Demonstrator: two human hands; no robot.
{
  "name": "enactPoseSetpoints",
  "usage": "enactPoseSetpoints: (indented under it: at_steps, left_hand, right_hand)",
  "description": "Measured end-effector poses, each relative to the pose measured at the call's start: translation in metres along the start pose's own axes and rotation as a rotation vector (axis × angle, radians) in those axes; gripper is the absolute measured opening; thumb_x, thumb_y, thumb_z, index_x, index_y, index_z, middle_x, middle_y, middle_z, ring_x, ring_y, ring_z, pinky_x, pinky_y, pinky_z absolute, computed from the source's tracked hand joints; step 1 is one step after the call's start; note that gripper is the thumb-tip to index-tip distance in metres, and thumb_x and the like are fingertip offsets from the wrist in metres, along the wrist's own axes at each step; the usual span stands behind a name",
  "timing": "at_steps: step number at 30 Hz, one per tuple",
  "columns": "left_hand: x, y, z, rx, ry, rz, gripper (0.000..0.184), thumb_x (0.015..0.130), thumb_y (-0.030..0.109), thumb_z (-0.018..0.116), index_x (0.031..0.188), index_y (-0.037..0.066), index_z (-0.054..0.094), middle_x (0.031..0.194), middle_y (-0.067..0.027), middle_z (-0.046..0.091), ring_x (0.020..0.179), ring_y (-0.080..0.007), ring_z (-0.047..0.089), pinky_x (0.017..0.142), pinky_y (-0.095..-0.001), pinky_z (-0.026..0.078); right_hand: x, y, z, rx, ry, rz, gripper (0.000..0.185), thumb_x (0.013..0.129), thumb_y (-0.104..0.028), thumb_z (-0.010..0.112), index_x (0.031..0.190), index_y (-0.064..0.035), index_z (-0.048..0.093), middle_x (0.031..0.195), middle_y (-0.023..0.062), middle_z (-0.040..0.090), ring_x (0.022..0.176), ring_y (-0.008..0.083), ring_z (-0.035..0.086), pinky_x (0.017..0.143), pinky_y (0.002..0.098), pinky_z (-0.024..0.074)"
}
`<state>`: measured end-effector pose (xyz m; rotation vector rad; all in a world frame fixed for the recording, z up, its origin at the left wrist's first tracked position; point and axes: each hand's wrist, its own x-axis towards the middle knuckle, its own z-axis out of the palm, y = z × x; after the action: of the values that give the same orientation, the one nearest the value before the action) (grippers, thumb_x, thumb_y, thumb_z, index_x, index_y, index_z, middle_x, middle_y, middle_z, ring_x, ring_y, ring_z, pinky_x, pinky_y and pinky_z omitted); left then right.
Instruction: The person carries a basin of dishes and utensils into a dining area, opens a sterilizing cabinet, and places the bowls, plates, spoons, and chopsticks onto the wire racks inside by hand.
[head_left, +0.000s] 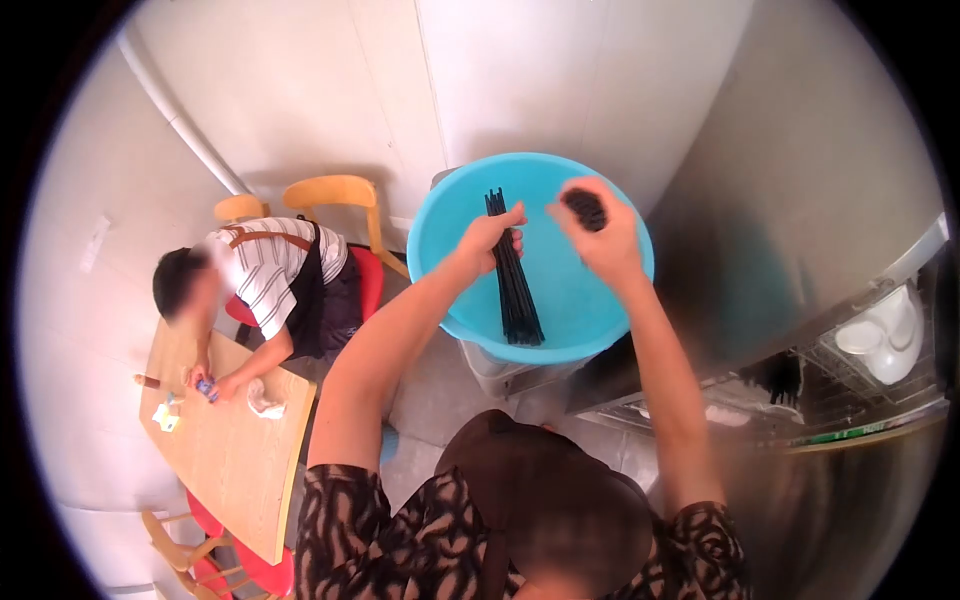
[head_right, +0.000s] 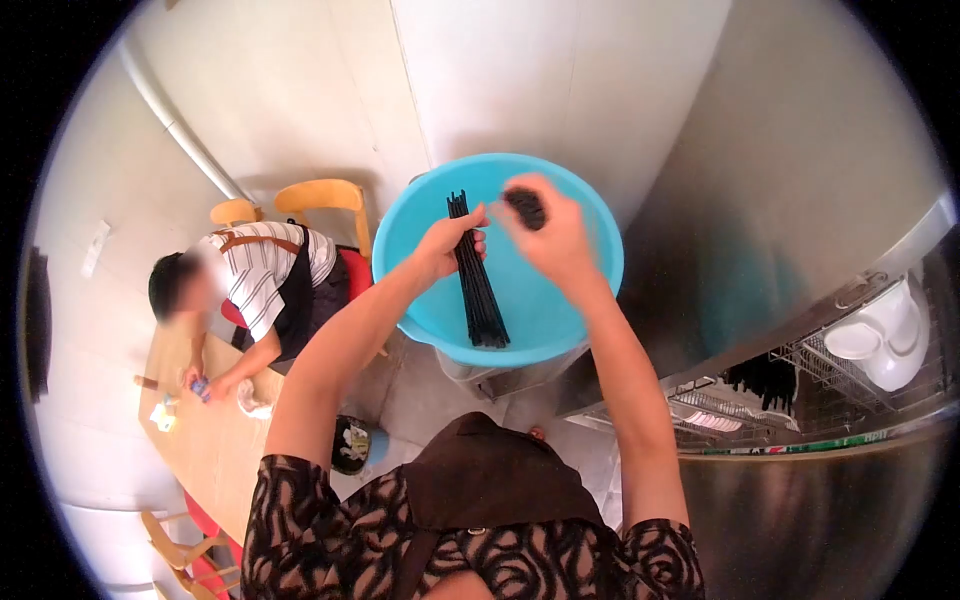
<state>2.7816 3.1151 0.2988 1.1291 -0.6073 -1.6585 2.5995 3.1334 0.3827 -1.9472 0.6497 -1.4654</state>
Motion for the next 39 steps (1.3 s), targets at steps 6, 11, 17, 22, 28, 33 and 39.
enactPoseSetpoints:
  at_steps: [6,11,17,22,28,33,39]
  left_hand:
    - [0.007,0.008,-0.001,-0.162,-0.402,-0.228,0.066,0.081,0.061,0.051,0.106,0.001,0.055,0.094,-0.0153,0.063,0.084,-0.0252,0.062,0.076,-0.0416,0.05]
    - [0.0,0.009,0.007,-0.045,-0.387,-0.066,0.059,0.083,0.051,0.055,0.119,0.005,0.051,0.103,-0.0124,0.061,0.088,-0.0233,0.059,0.076,-0.0377,0.049]
    - [0.003,0.009,0.008,-0.163,-0.193,-0.008,0.033,0.076,0.005,0.063,0.107,0.006,0.053,0.079,-0.0067,0.056,0.077,-0.0206,0.058,0.07,-0.0332,0.05]
    - [0.0,-0.001,0.004,-0.149,-0.148,-0.001,0.026,0.077,-0.001,0.057,0.102,0.004,0.052,0.088,-0.0121,0.059,0.082,-0.0232,0.059,0.072,-0.036,0.051]
    - [-0.027,0.001,0.037,0.108,-0.476,0.09,0.033,0.075,0.004,0.065,0.105,0.001,0.053,0.093,-0.0097,0.06,0.091,-0.0228,0.059,0.081,-0.0369,0.047]
    - [-0.02,-0.013,0.042,0.11,-0.49,0.182,0.028,0.074,0.006,0.068,0.098,0.0,0.054,0.084,-0.0081,0.059,0.082,-0.0241,0.062,0.074,-0.0358,0.051]
    - [0.001,-0.014,0.034,-0.072,-0.176,0.105,0.025,0.079,0.015,0.068,0.091,0.0,0.052,0.074,-0.009,0.056,0.068,-0.0259,0.061,0.064,-0.0376,0.053]
  right_hand:
    - [-0.013,-0.002,0.033,-0.271,-0.516,-0.736,0.025,0.058,0.0,0.063,0.08,-0.0088,0.056,0.077,0.0041,0.053,0.077,0.0226,0.053,0.072,0.0337,0.0432]
    - [-0.043,0.038,0.046,-0.395,-0.956,-0.898,0.008,0.071,-0.012,0.056,0.077,-0.0126,0.052,0.079,0.0011,0.051,0.082,0.0192,0.05,0.082,0.0341,0.0385]
    - [-0.054,0.04,0.031,-0.814,-0.919,-0.952,0.01,0.074,-0.012,0.055,0.084,-0.0129,0.056,0.091,0.0022,0.053,0.105,0.0226,0.046,0.096,0.042,0.0321]
    - [-0.011,-0.01,0.001,-0.767,-0.803,-0.482,0.017,0.074,-0.015,0.058,0.09,-0.0088,0.058,0.104,0.0092,0.054,0.113,0.0263,0.046,0.097,0.0403,0.0339]
    - [0.028,0.024,0.01,-0.345,-0.339,-0.17,0.028,0.084,-0.024,0.052,0.1,-0.0021,0.059,0.111,0.0148,0.054,0.105,0.0308,0.05,0.09,0.0358,0.0399]
    - [0.033,0.036,0.016,-0.257,-0.673,0.33,0.043,0.091,-0.036,0.042,0.114,-0.002,0.056,0.116,0.0145,0.053,0.1,0.0287,0.053,0.087,0.0334,0.0416]
    - [0.02,0.037,0.008,-0.138,-0.269,0.258,0.051,0.089,-0.039,0.048,0.127,-0.0051,0.047,0.124,0.0164,0.049,0.106,0.028,0.052,0.092,0.0356,0.04]
